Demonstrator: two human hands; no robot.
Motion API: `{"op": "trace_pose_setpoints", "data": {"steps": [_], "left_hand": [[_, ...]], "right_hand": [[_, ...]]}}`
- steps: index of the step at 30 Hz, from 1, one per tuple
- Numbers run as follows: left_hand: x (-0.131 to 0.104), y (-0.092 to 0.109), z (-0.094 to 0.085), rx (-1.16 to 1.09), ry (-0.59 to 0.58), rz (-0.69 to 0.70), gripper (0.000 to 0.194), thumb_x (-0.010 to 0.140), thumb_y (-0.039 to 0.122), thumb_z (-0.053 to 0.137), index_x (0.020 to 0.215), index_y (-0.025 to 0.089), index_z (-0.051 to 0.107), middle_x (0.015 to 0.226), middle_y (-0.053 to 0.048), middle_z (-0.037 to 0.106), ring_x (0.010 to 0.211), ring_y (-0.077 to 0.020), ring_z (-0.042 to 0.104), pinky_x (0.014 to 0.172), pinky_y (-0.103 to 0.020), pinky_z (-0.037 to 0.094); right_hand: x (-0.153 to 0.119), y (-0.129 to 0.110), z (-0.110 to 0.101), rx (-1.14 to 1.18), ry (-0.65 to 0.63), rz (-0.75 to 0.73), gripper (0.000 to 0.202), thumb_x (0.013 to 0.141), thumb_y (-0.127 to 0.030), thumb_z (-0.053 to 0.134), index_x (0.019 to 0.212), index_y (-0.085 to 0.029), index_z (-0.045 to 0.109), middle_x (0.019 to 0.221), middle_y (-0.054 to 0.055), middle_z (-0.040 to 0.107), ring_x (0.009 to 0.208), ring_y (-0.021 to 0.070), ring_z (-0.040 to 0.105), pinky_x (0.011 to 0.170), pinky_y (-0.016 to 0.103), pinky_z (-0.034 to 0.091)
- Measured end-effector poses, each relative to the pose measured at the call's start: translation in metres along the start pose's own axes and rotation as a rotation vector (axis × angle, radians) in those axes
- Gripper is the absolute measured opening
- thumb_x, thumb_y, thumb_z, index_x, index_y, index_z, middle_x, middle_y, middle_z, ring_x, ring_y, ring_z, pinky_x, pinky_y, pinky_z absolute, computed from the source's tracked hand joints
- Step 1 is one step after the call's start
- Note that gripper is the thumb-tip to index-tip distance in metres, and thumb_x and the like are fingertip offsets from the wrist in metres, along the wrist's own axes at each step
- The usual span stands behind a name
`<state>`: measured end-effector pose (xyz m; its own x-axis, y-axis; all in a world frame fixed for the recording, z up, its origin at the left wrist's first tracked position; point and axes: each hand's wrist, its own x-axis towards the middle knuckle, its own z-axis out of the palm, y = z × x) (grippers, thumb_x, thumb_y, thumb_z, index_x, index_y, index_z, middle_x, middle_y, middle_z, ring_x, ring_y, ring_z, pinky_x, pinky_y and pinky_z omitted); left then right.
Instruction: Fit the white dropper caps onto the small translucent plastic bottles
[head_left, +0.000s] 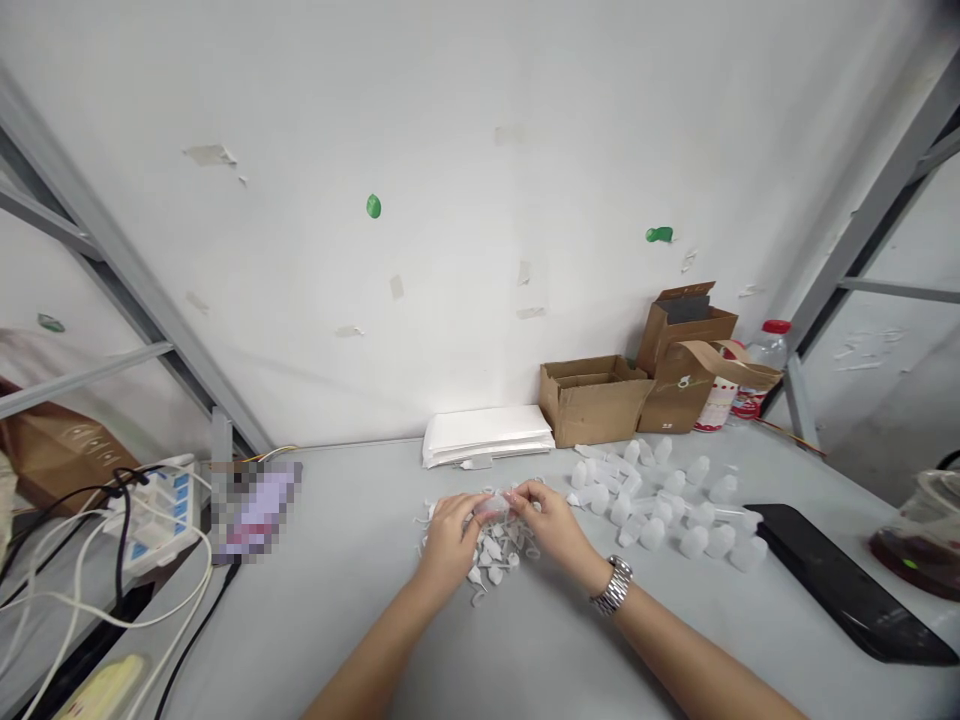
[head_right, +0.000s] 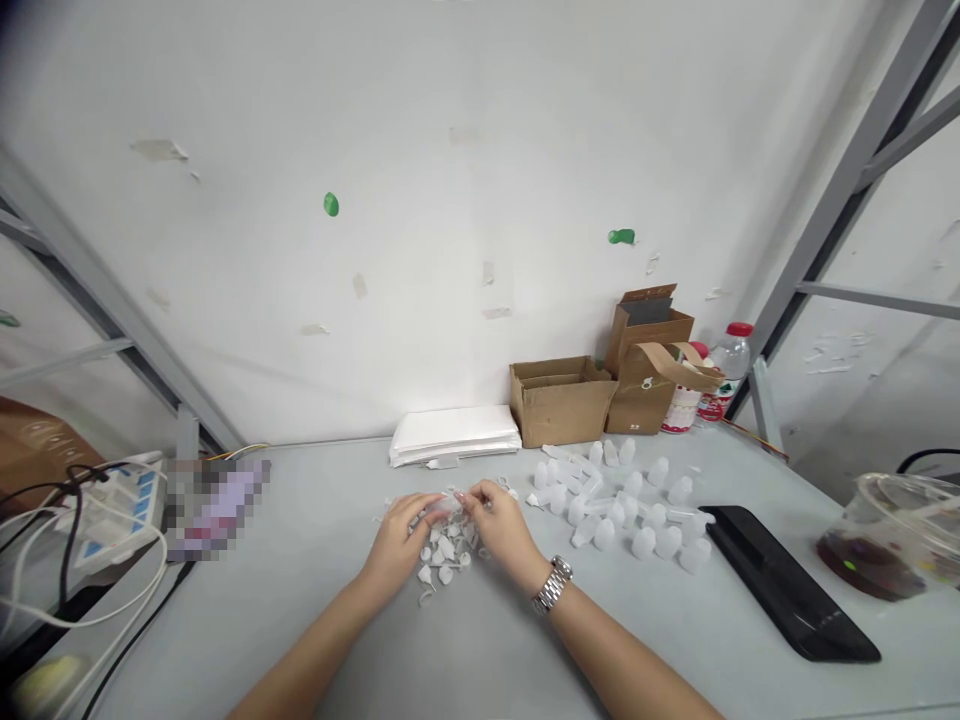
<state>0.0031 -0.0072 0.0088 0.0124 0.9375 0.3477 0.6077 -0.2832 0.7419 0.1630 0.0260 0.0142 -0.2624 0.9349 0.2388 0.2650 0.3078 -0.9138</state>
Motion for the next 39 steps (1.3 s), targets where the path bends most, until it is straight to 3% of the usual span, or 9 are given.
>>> {"op": "trace_pose_setpoints", "data": {"steps": [5, 10, 16, 19, 22, 27, 31, 36, 39], "left_hand": [[0.003, -0.003, 0.005, -0.184, -0.066, -0.154, 0.03, 0.081, 0.037, 0.043, 0.084, 0.018, 0.065, 0.074, -0.003, 0.067, 0.073, -0.0178, 0.059, 0.071, -0.029, 0.044], [0.002, -0.002, 0.005, -0.2, 0.004, -0.174, 0.024, 0.073, 0.035, 0.056, 0.09, 0.02, 0.065, 0.094, -0.004, 0.067, 0.091, -0.0193, 0.057, 0.083, -0.03, 0.042], [0.003, 0.0, 0.004, -0.18, -0.029, -0.157, 0.03, 0.079, 0.042, 0.047, 0.078, 0.019, 0.066, 0.068, -0.002, 0.065, 0.07, -0.0171, 0.059, 0.073, -0.029, 0.044], [0.003, 0.002, 0.003, -0.094, 0.035, -0.142, 0.025, 0.074, 0.041, 0.054, 0.082, 0.021, 0.066, 0.076, -0.002, 0.067, 0.082, -0.0195, 0.059, 0.086, -0.034, 0.04], [0.002, 0.005, 0.002, -0.074, 0.012, -0.109, 0.025, 0.077, 0.041, 0.049, 0.078, 0.023, 0.066, 0.069, -0.001, 0.067, 0.081, -0.0187, 0.058, 0.095, -0.037, 0.031], [0.003, 0.006, 0.0, -0.095, -0.017, -0.128, 0.041, 0.082, 0.045, 0.039, 0.055, 0.019, 0.055, 0.055, 0.001, 0.058, 0.064, -0.0153, 0.054, 0.075, -0.028, 0.04], [0.005, 0.0, -0.002, -0.187, 0.006, -0.235, 0.045, 0.081, 0.05, 0.036, 0.053, 0.017, 0.05, 0.053, 0.001, 0.053, 0.056, -0.013, 0.05, 0.058, -0.023, 0.039], [0.008, -0.004, -0.005, -0.279, 0.05, -0.258, 0.036, 0.078, 0.048, 0.043, 0.073, 0.016, 0.059, 0.062, 0.002, 0.057, 0.064, -0.0145, 0.054, 0.062, -0.023, 0.04], [0.007, -0.003, -0.004, -0.289, 0.024, -0.244, 0.034, 0.079, 0.046, 0.043, 0.078, 0.016, 0.061, 0.063, 0.001, 0.058, 0.066, -0.0149, 0.055, 0.064, -0.024, 0.041]], "right_hand": [[0.001, -0.004, -0.007, -0.033, -0.022, -0.168, 0.021, 0.083, -0.037, 0.048, 0.083, -0.021, 0.06, 0.087, 0.005, 0.059, 0.085, 0.018, 0.053, 0.078, 0.03, 0.041], [0.005, -0.001, -0.007, -0.1, -0.037, -0.054, 0.035, 0.085, -0.042, 0.041, 0.067, -0.018, 0.059, 0.071, 0.003, 0.054, 0.072, 0.0174, 0.052, 0.07, 0.031, 0.042], [0.006, 0.0, -0.01, -0.024, -0.093, -0.087, 0.026, 0.079, -0.043, 0.051, 0.08, -0.021, 0.064, 0.091, 0.006, 0.057, 0.087, 0.018, 0.054, 0.075, 0.028, 0.042], [0.007, 0.001, -0.009, -0.044, -0.079, -0.004, 0.036, 0.081, -0.047, 0.044, 0.069, -0.019, 0.062, 0.071, 0.003, 0.059, 0.071, 0.0166, 0.054, 0.064, 0.027, 0.042], [0.005, 0.0, -0.008, -0.055, -0.16, 0.051, 0.042, 0.083, -0.047, 0.04, 0.056, -0.018, 0.055, 0.051, -0.002, 0.051, 0.053, 0.0135, 0.049, 0.052, 0.024, 0.038], [0.002, -0.004, -0.008, -0.043, -0.112, -0.058, 0.024, 0.082, -0.037, 0.046, 0.074, -0.019, 0.059, 0.069, 0.001, 0.06, 0.067, 0.0155, 0.054, 0.063, 0.026, 0.042], [0.007, 0.002, -0.01, -0.023, -0.045, -0.049, 0.023, 0.082, -0.034, 0.045, 0.083, -0.018, 0.061, 0.082, 0.004, 0.063, 0.075, 0.0176, 0.056, 0.069, 0.029, 0.043], [0.01, 0.008, -0.014, -0.118, -0.015, -0.101, 0.028, 0.085, -0.037, 0.043, 0.102, -0.023, 0.061, 0.1, 0.006, 0.06, 0.098, 0.0211, 0.05, 0.088, 0.037, 0.036], [0.006, 0.006, -0.011, -0.188, -0.052, -0.149, 0.027, 0.086, -0.037, 0.042, 0.095, -0.024, 0.063, 0.097, 0.006, 0.06, 0.095, 0.021, 0.049, 0.087, 0.037, 0.035]]}}
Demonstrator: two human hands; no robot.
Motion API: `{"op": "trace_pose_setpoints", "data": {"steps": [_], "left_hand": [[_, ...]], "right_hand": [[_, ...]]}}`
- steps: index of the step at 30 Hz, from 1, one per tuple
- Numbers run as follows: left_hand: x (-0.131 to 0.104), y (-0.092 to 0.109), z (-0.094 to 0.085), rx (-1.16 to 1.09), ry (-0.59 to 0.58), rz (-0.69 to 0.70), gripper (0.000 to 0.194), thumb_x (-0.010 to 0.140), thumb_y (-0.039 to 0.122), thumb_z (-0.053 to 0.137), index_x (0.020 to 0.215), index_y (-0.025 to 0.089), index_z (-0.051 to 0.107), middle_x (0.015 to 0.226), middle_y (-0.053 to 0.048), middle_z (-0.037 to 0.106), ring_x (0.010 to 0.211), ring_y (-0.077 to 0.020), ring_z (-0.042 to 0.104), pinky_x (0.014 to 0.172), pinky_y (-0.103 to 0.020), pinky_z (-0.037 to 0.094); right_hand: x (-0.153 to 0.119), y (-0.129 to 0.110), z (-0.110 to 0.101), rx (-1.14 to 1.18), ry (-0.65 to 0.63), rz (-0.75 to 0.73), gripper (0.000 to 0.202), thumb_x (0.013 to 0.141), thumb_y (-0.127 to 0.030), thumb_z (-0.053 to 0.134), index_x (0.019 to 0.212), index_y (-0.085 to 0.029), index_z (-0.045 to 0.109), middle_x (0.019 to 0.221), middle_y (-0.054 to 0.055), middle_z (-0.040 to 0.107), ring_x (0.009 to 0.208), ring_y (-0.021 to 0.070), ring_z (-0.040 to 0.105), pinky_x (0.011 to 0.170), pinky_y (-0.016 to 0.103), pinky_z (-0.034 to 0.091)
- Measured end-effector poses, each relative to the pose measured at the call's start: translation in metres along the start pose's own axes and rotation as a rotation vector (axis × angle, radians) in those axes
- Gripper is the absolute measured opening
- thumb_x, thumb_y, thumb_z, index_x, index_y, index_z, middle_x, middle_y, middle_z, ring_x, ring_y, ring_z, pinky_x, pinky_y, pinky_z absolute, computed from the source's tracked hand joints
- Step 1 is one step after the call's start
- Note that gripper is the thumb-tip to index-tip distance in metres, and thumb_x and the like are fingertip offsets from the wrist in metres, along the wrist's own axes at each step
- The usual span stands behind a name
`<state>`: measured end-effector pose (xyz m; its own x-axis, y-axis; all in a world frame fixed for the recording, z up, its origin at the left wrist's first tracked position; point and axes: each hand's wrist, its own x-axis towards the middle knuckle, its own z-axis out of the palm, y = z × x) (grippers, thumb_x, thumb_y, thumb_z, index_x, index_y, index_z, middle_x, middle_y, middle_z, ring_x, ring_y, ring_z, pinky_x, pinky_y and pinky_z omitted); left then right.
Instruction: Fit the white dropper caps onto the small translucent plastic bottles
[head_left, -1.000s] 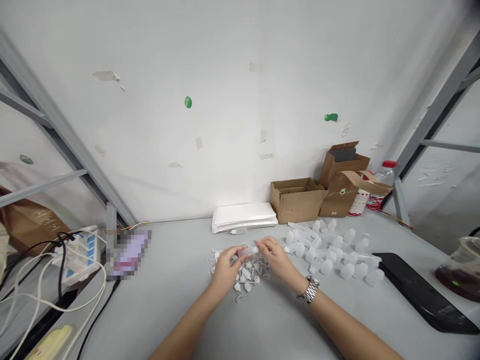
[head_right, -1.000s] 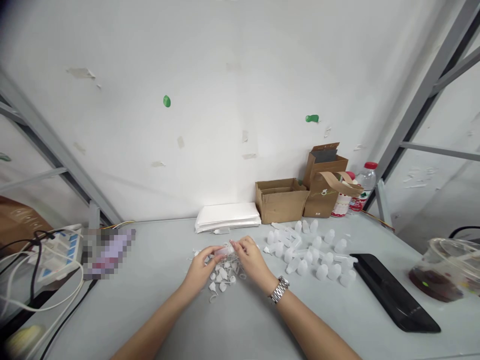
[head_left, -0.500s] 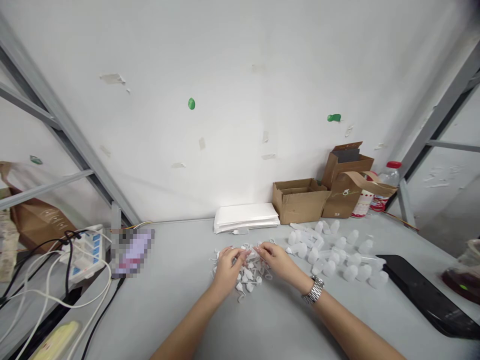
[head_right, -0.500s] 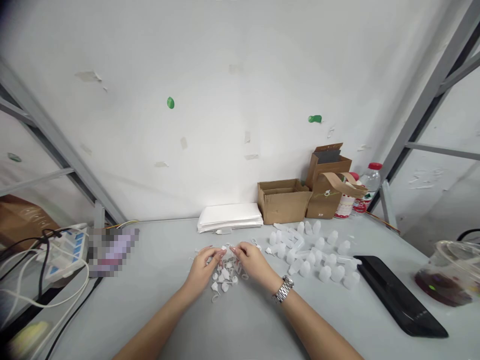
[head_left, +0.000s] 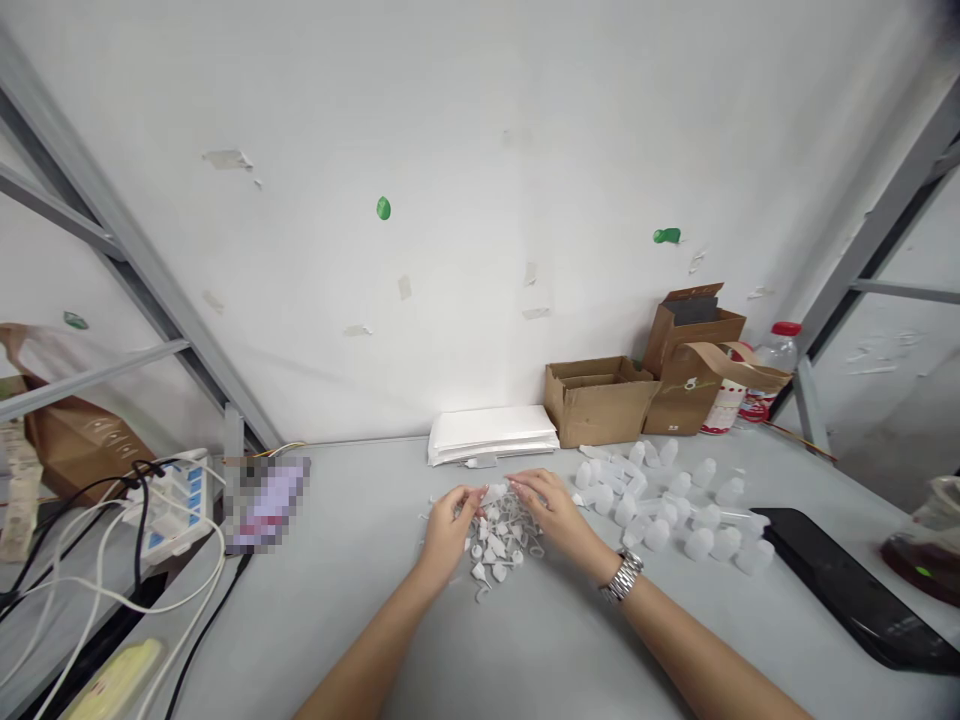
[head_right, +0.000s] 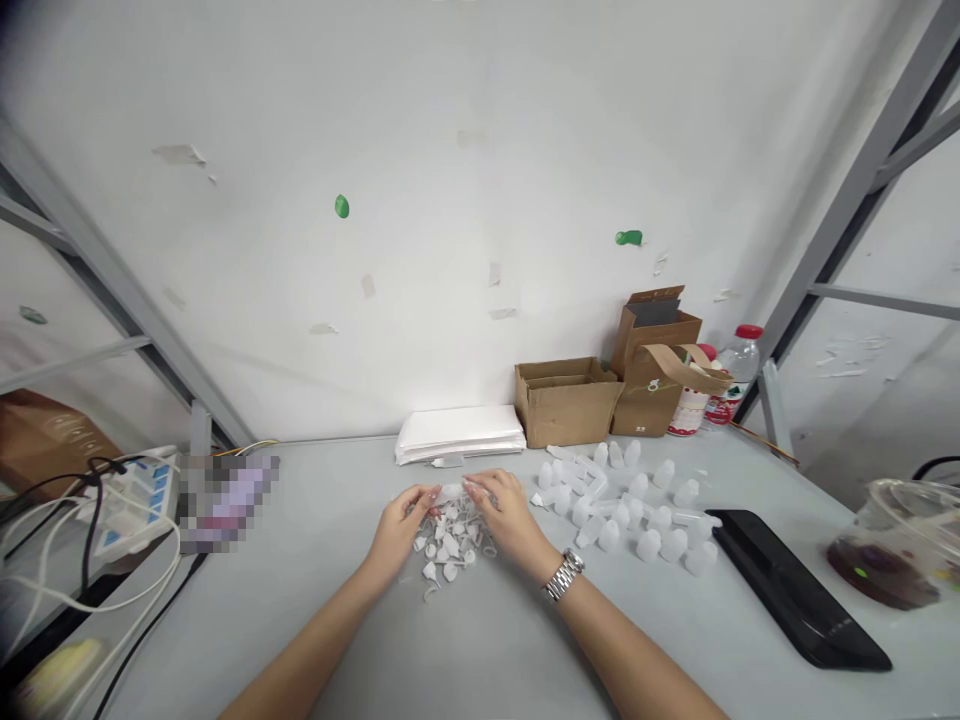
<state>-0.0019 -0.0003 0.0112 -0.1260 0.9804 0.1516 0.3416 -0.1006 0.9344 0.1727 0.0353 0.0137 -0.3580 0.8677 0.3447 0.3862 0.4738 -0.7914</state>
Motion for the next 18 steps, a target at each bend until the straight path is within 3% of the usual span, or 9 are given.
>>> {"op": "trace_pose_setpoints", "data": {"steps": [5, 8, 12, 14, 18], "left_hand": [[-0.002, 0.005, 0.002, 0.076, -0.007, 0.003, 0.033, 0.079, 0.044, 0.043, 0.075, 0.016, 0.061, 0.063, 0.0, 0.06, 0.066, -0.0154, 0.056, 0.064, -0.024, 0.041], [-0.001, 0.008, 0.0, 0.159, -0.021, 0.034, 0.033, 0.078, 0.044, 0.044, 0.071, 0.017, 0.061, 0.062, 0.0, 0.061, 0.066, -0.0157, 0.056, 0.065, -0.025, 0.041], [0.005, 0.002, -0.006, 0.211, 0.064, 0.048, 0.03, 0.078, 0.042, 0.045, 0.071, 0.018, 0.061, 0.064, 0.0, 0.063, 0.068, -0.0167, 0.057, 0.07, -0.028, 0.042], [0.008, -0.002, -0.007, 0.162, 0.109, 0.034, 0.026, 0.076, 0.041, 0.049, 0.078, 0.018, 0.062, 0.072, -0.001, 0.065, 0.073, -0.0173, 0.058, 0.072, -0.028, 0.042], [0.009, -0.005, -0.003, 0.058, 0.129, 0.015, 0.026, 0.07, 0.037, 0.058, 0.086, 0.018, 0.062, 0.088, -0.003, 0.066, 0.084, -0.0182, 0.058, 0.078, -0.029, 0.043]], "right_hand": [[0.0, -0.005, 0.002, -0.147, 0.014, -0.058, 0.033, 0.085, -0.033, 0.043, 0.058, -0.021, 0.056, 0.067, 0.002, 0.057, 0.074, 0.0185, 0.05, 0.076, 0.033, 0.035], [0.007, 0.001, -0.011, -0.128, 0.18, -0.043, 0.04, 0.086, -0.037, 0.041, 0.051, -0.02, 0.051, 0.058, 0.001, 0.055, 0.067, 0.0169, 0.05, 0.071, 0.03, 0.035], [0.017, 0.018, -0.036, -0.153, 0.446, 0.027, 0.044, 0.087, -0.043, 0.033, 0.057, -0.019, 0.054, 0.061, 0.003, 0.055, 0.066, 0.0176, 0.051, 0.066, 0.029, 0.036], [0.018, 0.024, -0.038, -0.222, 0.389, 0.01, 0.044, 0.088, -0.042, 0.032, 0.062, -0.019, 0.059, 0.065, 0.004, 0.058, 0.07, 0.0186, 0.051, 0.069, 0.031, 0.036], [0.01, 0.022, -0.02, -0.339, 0.133, -0.063, 0.035, 0.088, -0.039, 0.037, 0.081, -0.023, 0.067, 0.08, 0.005, 0.061, 0.082, 0.0205, 0.051, 0.077, 0.036, 0.035]]}}
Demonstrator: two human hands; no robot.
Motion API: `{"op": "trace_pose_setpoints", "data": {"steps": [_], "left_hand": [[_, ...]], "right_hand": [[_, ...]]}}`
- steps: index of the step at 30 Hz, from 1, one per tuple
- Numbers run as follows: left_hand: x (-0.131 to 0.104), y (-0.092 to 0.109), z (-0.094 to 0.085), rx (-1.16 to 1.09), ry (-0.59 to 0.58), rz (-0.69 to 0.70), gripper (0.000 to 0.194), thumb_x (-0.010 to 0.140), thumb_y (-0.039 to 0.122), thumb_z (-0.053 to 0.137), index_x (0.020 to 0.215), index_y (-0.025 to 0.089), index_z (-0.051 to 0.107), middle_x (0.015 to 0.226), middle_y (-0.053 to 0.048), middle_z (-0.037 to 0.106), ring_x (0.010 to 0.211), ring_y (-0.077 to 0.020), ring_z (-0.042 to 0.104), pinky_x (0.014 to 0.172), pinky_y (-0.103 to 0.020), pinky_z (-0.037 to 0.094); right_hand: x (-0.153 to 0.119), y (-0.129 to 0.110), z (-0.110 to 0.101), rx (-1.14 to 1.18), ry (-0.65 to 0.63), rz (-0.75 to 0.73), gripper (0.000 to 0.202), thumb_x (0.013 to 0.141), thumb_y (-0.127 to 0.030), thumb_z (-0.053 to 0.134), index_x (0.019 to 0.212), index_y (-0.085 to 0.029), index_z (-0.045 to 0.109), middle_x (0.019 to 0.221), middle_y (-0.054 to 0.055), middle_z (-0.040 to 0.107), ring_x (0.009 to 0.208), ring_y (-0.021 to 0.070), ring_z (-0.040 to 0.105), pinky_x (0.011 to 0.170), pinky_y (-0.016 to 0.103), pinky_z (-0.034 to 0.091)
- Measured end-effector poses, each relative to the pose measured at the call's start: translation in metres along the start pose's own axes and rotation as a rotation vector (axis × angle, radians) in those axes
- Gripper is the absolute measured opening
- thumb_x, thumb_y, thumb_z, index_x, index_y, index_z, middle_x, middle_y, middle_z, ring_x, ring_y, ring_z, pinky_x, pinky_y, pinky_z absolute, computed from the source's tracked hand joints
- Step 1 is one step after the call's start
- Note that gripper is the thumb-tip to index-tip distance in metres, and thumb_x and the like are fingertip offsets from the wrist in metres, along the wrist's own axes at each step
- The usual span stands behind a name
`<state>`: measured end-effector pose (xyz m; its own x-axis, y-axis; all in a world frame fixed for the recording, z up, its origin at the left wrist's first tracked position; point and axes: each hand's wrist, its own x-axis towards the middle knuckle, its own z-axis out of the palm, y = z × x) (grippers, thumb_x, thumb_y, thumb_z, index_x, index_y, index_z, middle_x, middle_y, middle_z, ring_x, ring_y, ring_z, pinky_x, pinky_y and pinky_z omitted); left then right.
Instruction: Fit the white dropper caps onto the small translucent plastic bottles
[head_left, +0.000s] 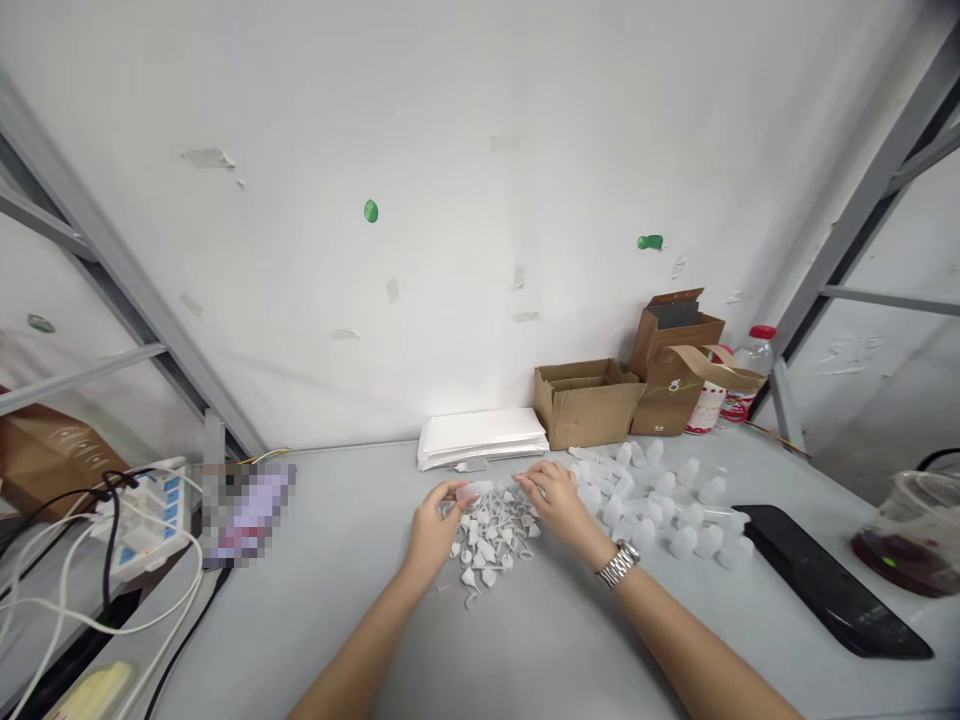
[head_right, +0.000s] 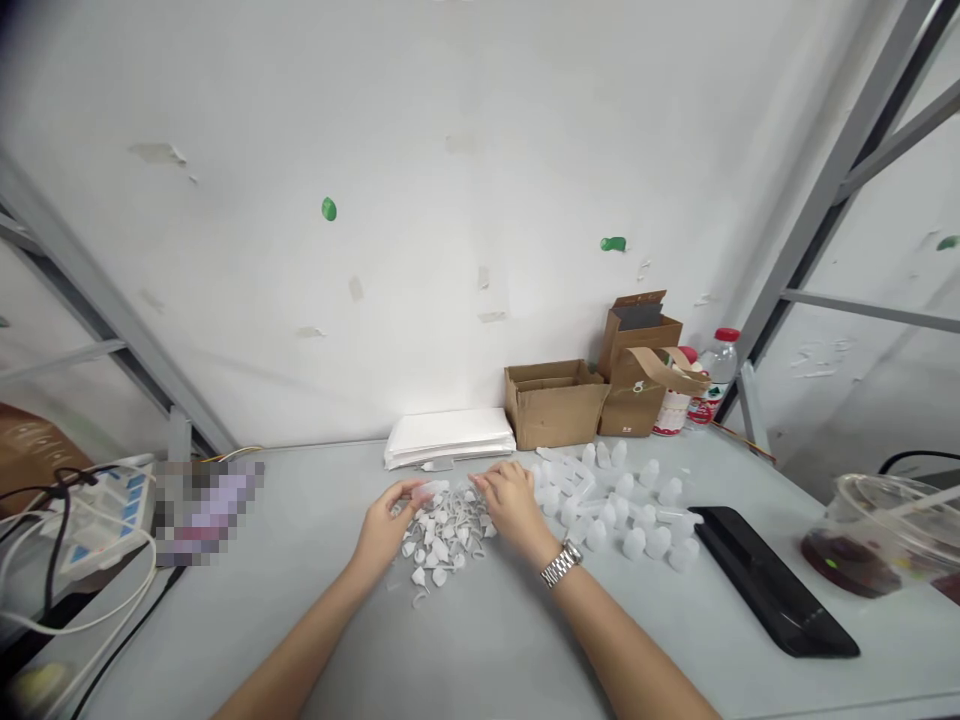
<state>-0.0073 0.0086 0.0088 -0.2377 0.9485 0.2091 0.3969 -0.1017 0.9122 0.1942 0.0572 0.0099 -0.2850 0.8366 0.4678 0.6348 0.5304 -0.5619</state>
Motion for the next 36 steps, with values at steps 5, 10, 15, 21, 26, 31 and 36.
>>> {"op": "trace_pose_setpoints", "data": {"steps": [5, 10, 15, 21, 26, 31, 36], "left_hand": [[-0.009, 0.005, 0.006, 0.01, -0.094, 0.027, 0.024, 0.068, 0.035, 0.061, 0.087, 0.02, 0.064, 0.089, -0.003, 0.066, 0.086, -0.0189, 0.059, 0.082, -0.032, 0.043], [-0.015, 0.006, 0.009, 0.084, -0.137, 0.154, 0.037, 0.069, 0.036, 0.062, 0.104, 0.024, 0.06, 0.115, -0.006, 0.057, 0.105, -0.0214, 0.052, 0.094, -0.038, 0.038], [-0.016, 0.0, 0.009, 0.129, -0.13, 0.183, 0.057, 0.075, 0.039, 0.056, 0.128, 0.028, 0.038, 0.139, -0.006, 0.032, 0.125, -0.0229, 0.034, 0.103, -0.042, 0.028], [-0.016, -0.006, 0.014, 0.084, 0.001, 0.18, 0.055, 0.081, 0.034, 0.049, 0.131, 0.03, 0.029, 0.142, -0.007, 0.024, 0.126, -0.0226, 0.034, 0.103, -0.042, 0.03], [-0.013, -0.011, 0.016, 0.028, -0.027, 0.161, 0.056, 0.083, 0.03, 0.046, 0.132, 0.023, 0.021, 0.139, -0.012, 0.03, 0.128, -0.0214, 0.031, 0.104, -0.043, 0.025], [-0.008, -0.02, 0.012, 0.107, 0.045, 0.191, 0.051, 0.081, 0.029, 0.047, 0.128, 0.021, 0.028, 0.13, -0.013, 0.039, 0.122, -0.0228, 0.037, 0.1, -0.044, 0.031], [-0.009, -0.018, 0.01, 0.124, 0.084, 0.218, 0.044, 0.081, 0.026, 0.046, 0.124, 0.022, 0.035, 0.123, -0.011, 0.043, 0.114, -0.0224, 0.044, 0.094, -0.044, 0.037]], "right_hand": [[-0.013, -0.027, 0.008, 0.208, -0.152, -0.026, 0.029, 0.087, -0.035, 0.041, 0.106, -0.022, 0.059, 0.089, 0.005, 0.063, 0.083, 0.018, 0.055, 0.076, 0.031, 0.041], [-0.005, -0.025, -0.006, 0.09, -0.078, -0.023, 0.026, 0.086, -0.033, 0.043, 0.091, -0.019, 0.064, 0.081, 0.006, 0.067, 0.077, 0.0185, 0.057, 0.076, 0.031, 0.036], [0.011, 0.02, -0.045, -0.451, 0.298, 0.21, 0.028, 0.086, -0.035, 0.043, 0.079, -0.017, 0.062, 0.077, 0.008, 0.065, 0.076, 0.022, 0.054, 0.071, 0.033, 0.027], [0.004, 0.038, -0.063, -0.876, 0.283, 0.335, 0.027, 0.084, -0.036, 0.046, 0.077, -0.012, 0.057, 0.074, 0.013, 0.06, 0.074, 0.026, 0.051, 0.065, 0.034, 0.024], [0.013, 0.002, -0.026, -0.776, 0.21, 0.106, 0.026, 0.086, -0.034, 0.044, 0.1, -0.013, 0.051, 0.09, 0.014, 0.057, 0.086, 0.0263, 0.046, 0.071, 0.035, 0.025], [0.036, -0.024, 0.032, -0.511, -0.222, -0.185, 0.02, 0.087, -0.022, 0.043, 0.104, -0.02, 0.053, 0.102, 0.008, 0.058, 0.095, 0.0214, 0.047, 0.077, 0.031, 0.027], [0.053, -0.024, 0.057, -0.478, -0.253, -0.148, 0.015, 0.083, -0.025, 0.051, 0.091, -0.015, 0.059, 0.096, 0.012, 0.059, 0.096, 0.0243, 0.049, 0.077, 0.033, 0.029]]}}
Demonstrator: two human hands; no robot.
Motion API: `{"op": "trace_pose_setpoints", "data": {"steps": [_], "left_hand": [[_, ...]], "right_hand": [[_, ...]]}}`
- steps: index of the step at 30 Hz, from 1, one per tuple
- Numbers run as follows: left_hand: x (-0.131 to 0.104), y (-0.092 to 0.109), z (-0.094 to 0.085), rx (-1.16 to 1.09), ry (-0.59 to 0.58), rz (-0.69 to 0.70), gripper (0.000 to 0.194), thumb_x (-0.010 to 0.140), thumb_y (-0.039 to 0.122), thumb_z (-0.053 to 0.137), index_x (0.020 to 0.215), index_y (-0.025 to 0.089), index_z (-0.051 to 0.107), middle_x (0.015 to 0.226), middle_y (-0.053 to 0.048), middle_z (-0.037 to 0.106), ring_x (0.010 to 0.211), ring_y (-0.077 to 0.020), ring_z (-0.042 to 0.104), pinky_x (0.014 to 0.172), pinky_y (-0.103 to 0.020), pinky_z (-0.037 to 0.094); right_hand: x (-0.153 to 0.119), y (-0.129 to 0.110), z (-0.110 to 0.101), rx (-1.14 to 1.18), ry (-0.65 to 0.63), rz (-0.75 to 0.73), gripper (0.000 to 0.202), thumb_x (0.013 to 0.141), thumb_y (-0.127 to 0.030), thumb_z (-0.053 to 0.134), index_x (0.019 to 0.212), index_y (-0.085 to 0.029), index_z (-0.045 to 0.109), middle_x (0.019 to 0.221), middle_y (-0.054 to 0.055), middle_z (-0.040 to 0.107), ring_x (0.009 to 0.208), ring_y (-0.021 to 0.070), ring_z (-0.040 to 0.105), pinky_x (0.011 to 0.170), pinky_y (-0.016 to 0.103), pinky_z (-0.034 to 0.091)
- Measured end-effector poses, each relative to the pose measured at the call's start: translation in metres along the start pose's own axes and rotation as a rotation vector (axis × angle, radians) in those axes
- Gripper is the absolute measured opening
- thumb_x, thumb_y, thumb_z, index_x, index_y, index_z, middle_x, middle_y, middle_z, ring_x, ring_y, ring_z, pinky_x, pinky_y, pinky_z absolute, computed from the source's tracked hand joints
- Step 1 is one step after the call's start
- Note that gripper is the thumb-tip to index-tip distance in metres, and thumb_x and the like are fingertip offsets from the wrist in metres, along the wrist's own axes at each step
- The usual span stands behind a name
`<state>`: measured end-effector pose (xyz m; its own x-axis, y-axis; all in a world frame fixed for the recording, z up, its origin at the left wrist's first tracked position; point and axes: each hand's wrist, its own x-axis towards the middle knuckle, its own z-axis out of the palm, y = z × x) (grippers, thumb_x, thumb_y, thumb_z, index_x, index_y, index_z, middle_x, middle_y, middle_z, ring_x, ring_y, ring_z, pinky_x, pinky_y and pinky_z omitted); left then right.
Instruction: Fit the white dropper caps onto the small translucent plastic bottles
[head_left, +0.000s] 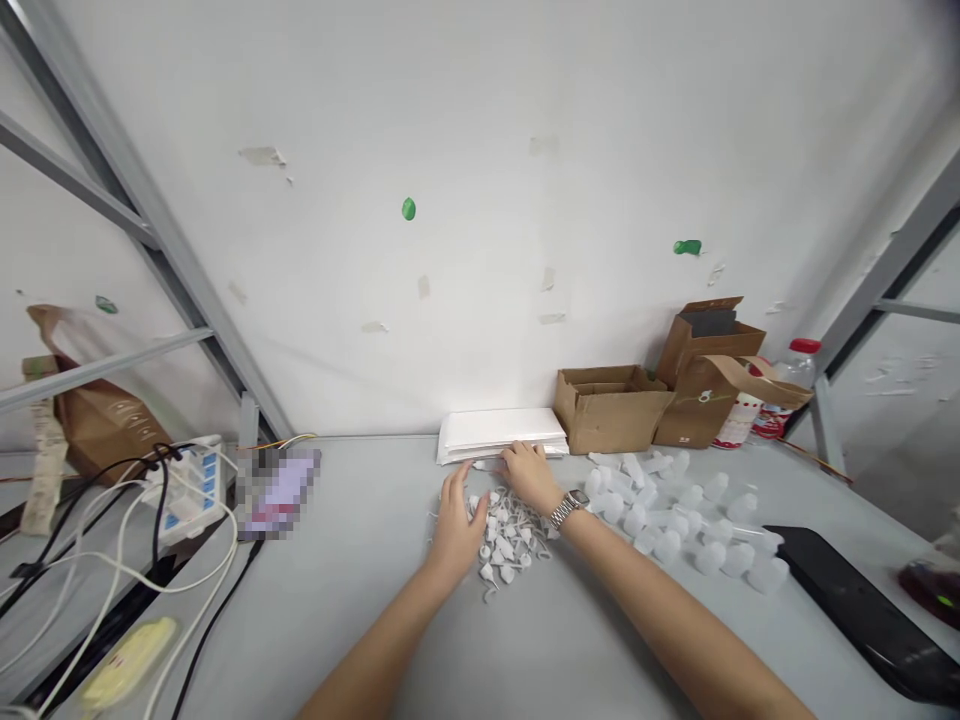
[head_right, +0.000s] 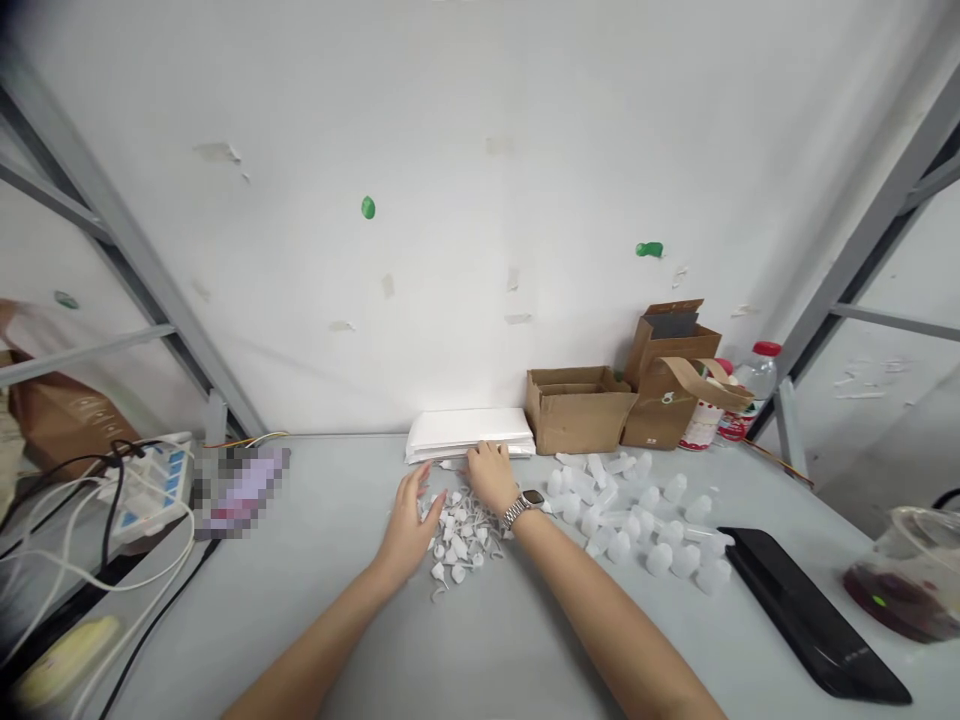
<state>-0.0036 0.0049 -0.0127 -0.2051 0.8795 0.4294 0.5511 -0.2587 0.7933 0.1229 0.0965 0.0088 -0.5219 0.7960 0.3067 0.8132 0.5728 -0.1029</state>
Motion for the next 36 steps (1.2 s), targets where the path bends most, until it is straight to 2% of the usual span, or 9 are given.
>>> {"op": "trace_pose_setpoints", "data": {"steps": [4, 8, 10, 13, 16, 22, 27, 32, 36], "left_hand": [[-0.002, 0.008, -0.003, -0.023, 0.005, -0.001, 0.043, 0.082, 0.026, 0.045, 0.124, 0.023, 0.037, 0.123, -0.01, 0.044, 0.115, -0.022, 0.043, 0.094, -0.042, 0.037], [0.0, 0.013, -0.009, -0.067, 0.024, -0.063, 0.054, 0.083, 0.029, 0.044, 0.133, 0.024, 0.025, 0.126, -0.011, 0.043, 0.115, -0.0208, 0.044, 0.093, -0.041, 0.037], [0.002, 0.016, -0.012, -0.067, 0.009, -0.075, 0.054, 0.083, 0.03, 0.044, 0.133, 0.025, 0.025, 0.126, -0.01, 0.044, 0.116, -0.0205, 0.043, 0.094, -0.04, 0.037], [0.002, 0.022, -0.014, -0.041, -0.084, -0.091, 0.04, 0.082, 0.032, 0.046, 0.121, 0.023, 0.047, 0.114, -0.007, 0.057, 0.108, -0.0204, 0.051, 0.092, -0.038, 0.039], [0.001, 0.029, -0.014, -0.047, -0.208, -0.096, 0.029, 0.081, 0.035, 0.047, 0.104, 0.022, 0.059, 0.093, -0.004, 0.067, 0.091, -0.0187, 0.06, 0.084, -0.033, 0.043], [-0.001, 0.035, -0.015, -0.085, -0.25, -0.073, 0.023, 0.083, 0.037, 0.043, 0.084, 0.02, 0.059, 0.077, -0.002, 0.067, 0.079, -0.017, 0.061, 0.075, -0.028, 0.043], [-0.003, 0.033, -0.014, -0.115, -0.163, -0.128, 0.025, 0.081, 0.039, 0.046, 0.099, 0.021, 0.049, 0.082, -0.001, 0.061, 0.075, -0.0156, 0.06, 0.072, -0.029, 0.044], [-0.005, 0.029, -0.014, -0.026, -0.174, 0.087, 0.024, 0.086, 0.032, 0.037, 0.081, 0.021, 0.058, 0.086, -0.004, 0.053, 0.08, -0.016, 0.053, 0.074, -0.03, 0.043], [-0.005, 0.031, -0.013, -0.08, -0.185, 0.051, 0.027, 0.084, 0.031, 0.041, 0.071, 0.02, 0.06, 0.089, -0.005, 0.05, 0.079, -0.0153, 0.052, 0.072, -0.029, 0.044]], "right_hand": [[0.0, 0.002, -0.006, 0.076, 0.012, 0.023, 0.013, 0.081, -0.026, 0.054, 0.085, -0.014, 0.06, 0.094, 0.013, 0.06, 0.094, 0.025, 0.051, 0.077, 0.035, 0.031], [-0.02, 0.01, -0.022, 0.225, 0.026, 0.043, 0.016, 0.085, -0.029, 0.047, 0.084, -0.016, 0.057, 0.087, 0.008, 0.063, 0.086, 0.0199, 0.055, 0.079, 0.034, 0.034], [-0.036, 0.015, -0.029, 0.516, -0.006, 0.084, 0.019, 0.084, -0.034, 0.047, 0.083, -0.017, 0.055, 0.08, 0.004, 0.064, 0.077, 0.017, 0.058, 0.074, 0.031, 0.039], [-0.06, 0.021, -0.036, 1.046, -0.073, 0.199, 0.025, 0.078, -0.041, 0.053, 0.083, -0.017, 0.054, 0.074, 0.003, 0.064, 0.071, 0.0166, 0.06, 0.066, 0.029, 0.043], [-0.074, 0.022, -0.04, 1.254, -0.111, 0.248, 0.028, 0.072, -0.043, 0.059, 0.08, -0.016, 0.056, 0.07, 0.002, 0.063, 0.067, 0.0155, 0.059, 0.064, 0.028, 0.044], [-0.076, 0.022, -0.042, 1.34, -0.11, 0.28, 0.032, 0.068, -0.044, 0.063, 0.08, -0.015, 0.058, 0.071, 0.002, 0.063, 0.067, 0.0141, 0.057, 0.063, 0.027, 0.044], [-0.077, 0.021, -0.041, 1.32, -0.118, 0.25, 0.028, 0.069, -0.042, 0.064, 0.08, -0.016, 0.058, 0.073, 0.001, 0.062, 0.069, 0.014, 0.058, 0.065, 0.027, 0.045], [-0.079, 0.021, -0.039, 1.317, -0.146, 0.237, 0.029, 0.069, -0.043, 0.063, 0.082, -0.017, 0.058, 0.073, 0.001, 0.061, 0.069, 0.0149, 0.059, 0.065, 0.028, 0.046], [-0.08, 0.017, -0.042, 1.242, -0.131, 0.202, 0.029, 0.073, -0.042, 0.059, 0.087, -0.017, 0.061, 0.07, 0.0, 0.061, 0.066, 0.0149, 0.056, 0.064, 0.028, 0.045]]}}
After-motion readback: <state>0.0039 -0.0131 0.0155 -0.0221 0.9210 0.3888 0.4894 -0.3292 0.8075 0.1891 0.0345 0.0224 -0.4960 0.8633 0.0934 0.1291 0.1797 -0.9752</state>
